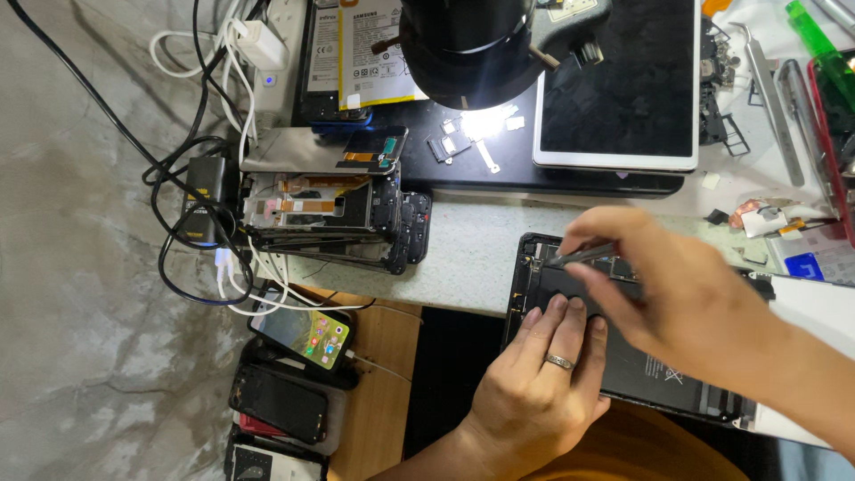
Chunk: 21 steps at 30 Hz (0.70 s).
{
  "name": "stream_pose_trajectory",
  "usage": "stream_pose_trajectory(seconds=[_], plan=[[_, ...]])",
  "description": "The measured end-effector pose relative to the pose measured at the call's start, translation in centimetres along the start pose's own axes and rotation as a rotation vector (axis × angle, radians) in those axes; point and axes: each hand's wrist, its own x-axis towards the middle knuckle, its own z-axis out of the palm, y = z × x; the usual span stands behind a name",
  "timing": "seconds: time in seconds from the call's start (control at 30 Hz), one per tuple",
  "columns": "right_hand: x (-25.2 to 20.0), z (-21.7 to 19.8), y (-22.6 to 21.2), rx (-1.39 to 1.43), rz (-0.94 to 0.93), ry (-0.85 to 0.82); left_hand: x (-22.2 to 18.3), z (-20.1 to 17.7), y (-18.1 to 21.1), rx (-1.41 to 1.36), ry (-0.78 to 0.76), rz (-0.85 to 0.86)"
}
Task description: The person uses a metal spudger to pry and separate the screen assembly from a white tablet. They then use a screwdriver to remove screws from the back cover and detach it, exposing the internal battery and components.
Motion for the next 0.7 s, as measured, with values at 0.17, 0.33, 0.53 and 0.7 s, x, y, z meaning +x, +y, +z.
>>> stream_pose_trajectory(seconds=[0.17, 0.33, 0.53, 0.7], plan=[[-1.1, -3.4, 1.0, -0.062, 0.027, 0.151, 0.0, -0.1, -0.2, -0.019, -0.010, 0.013], [-2.6, -4.9, 2.4, -0.137, 0.116, 0.092, 0.5, 0.0, -0.2, -0.019, -0.024, 0.026], [-5.0, -5.6, 2.6, -0.138, 0.254, 0.144, 1.1, -0.4, -0.3, -0.017, -0.078, 0.029], [-6.3, -5.9, 2.4, -0.072, 0.287, 0.249, 1.8, -0.6, -0.3, -0.020, -0.112, 0.016]])
